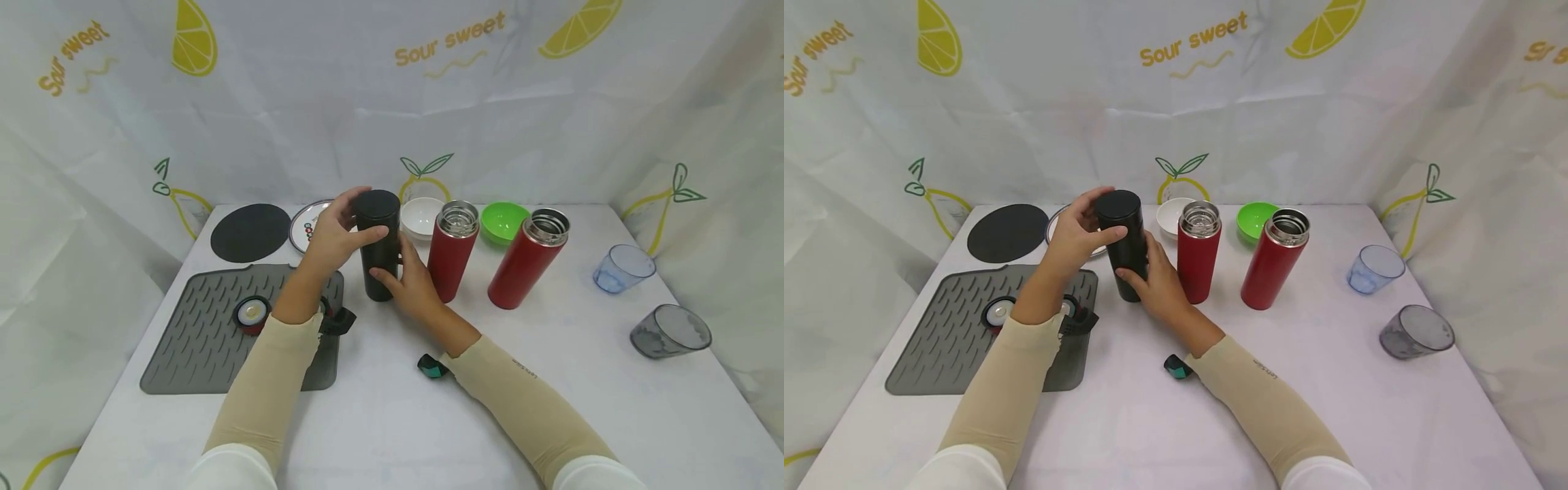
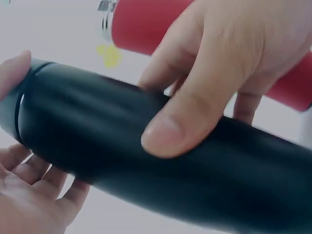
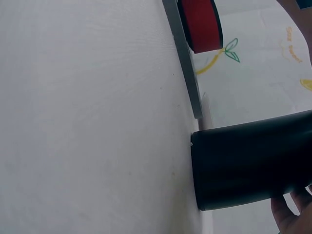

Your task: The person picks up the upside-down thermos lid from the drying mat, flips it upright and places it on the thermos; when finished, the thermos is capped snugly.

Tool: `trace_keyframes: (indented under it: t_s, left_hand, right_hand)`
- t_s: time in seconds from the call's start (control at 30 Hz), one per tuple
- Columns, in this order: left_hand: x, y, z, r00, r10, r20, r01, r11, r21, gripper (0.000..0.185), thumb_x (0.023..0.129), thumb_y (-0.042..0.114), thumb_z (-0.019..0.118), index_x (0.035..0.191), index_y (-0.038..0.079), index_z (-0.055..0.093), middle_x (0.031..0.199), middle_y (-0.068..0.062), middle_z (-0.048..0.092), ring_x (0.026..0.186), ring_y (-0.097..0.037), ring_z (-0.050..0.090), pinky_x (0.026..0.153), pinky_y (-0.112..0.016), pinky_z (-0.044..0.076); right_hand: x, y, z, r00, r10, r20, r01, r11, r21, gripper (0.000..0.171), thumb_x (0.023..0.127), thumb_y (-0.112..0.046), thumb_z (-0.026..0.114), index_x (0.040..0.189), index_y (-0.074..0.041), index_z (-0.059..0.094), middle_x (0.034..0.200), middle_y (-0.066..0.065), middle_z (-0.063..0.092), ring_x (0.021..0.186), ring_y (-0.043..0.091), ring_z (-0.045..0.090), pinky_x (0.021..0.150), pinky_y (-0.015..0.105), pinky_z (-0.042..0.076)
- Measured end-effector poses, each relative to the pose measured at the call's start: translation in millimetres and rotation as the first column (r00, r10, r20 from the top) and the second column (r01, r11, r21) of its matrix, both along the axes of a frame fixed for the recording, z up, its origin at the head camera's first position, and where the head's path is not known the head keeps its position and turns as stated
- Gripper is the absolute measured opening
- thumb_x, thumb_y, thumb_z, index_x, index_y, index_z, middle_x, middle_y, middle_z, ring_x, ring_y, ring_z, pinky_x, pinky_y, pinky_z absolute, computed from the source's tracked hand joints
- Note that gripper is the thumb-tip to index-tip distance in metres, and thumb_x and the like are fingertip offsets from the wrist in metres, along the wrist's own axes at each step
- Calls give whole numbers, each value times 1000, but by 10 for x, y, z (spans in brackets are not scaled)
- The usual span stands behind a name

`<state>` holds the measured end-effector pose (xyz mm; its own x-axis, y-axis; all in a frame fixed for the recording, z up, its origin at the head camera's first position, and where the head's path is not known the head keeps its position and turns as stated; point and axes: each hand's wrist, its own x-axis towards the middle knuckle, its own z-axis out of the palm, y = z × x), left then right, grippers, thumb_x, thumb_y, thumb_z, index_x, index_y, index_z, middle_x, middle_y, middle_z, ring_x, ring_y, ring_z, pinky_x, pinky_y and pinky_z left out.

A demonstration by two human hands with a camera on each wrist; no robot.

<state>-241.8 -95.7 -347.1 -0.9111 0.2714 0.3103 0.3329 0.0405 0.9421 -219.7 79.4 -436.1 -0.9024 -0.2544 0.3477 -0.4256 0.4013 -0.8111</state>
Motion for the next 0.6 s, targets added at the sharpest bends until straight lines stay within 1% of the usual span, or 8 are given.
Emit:
trace_keyframes:
  t_s: [0.07,0.17,0.3,0.37,0.4,0.47,0.53,0.6]
  left_hand:
    - [15,31,0,999,33,8,-33,999,24,73,77,13,83,141,9,47,130,-8,58,120,-22,54,100,-45,42]
    - [38,84,-7,995,102,-10,-102,994,32,73,73,16,86,135,8,49,125,-6,59,117,-19,55,98,-44,44]
    - [68,146,-23,974,206,-91,-210,977,-37,76,70,29,89,131,8,49,123,0,59,115,-11,54,101,-39,40]
    - [75,131,-18,970,218,-104,-227,971,-78,77,71,33,88,132,8,49,124,1,59,118,-8,53,104,-40,38]
    - [72,110,-17,971,214,-104,-224,969,-102,78,72,34,87,134,9,49,125,1,59,119,-8,52,104,-42,36]
    - [53,48,-12,980,181,-81,-191,971,-145,78,73,35,86,138,11,48,128,1,59,123,-7,50,105,-46,36]
    - [24,-18,-18,991,120,-63,-128,980,-153,79,76,32,84,142,11,46,131,-2,58,125,-11,49,106,-47,36]
    - [-12,-63,-32,996,62,-61,-70,987,-146,78,79,29,82,144,10,44,133,-5,58,127,-13,49,106,-45,36]
  right_hand:
    - [-1,3,0,1000,2,1,-2,1000,-2,84,90,-39,69,154,-27,16,150,0,35,134,14,37,104,40,40]
    - [-3,1,0,1000,5,-4,-5,1000,-4,84,91,-39,69,155,-28,15,150,-1,35,134,13,37,104,39,40]
    - [-9,1,-4,1000,5,-14,-5,1000,-11,84,90,-39,68,155,-29,15,151,-3,33,134,11,36,103,38,41]
    - [-8,2,0,1000,1,-10,-1,1000,-6,83,90,-40,68,154,-28,16,151,-3,34,134,10,36,103,37,41]
    - [-8,2,1,1000,-2,-8,1,1000,-4,83,90,-40,68,154,-28,16,151,-2,34,134,10,36,103,37,41]
    - [-4,2,7,1000,-5,2,5,1000,5,83,91,-41,68,154,-26,17,150,-1,35,133,12,37,103,39,41]
    - [-2,4,14,1000,-9,10,9,1000,14,82,91,-42,67,154,-25,17,149,1,35,132,15,39,103,40,41]
    - [-5,10,16,1000,-10,15,9,1000,19,82,91,-42,67,154,-24,17,149,2,36,132,17,40,103,41,41]
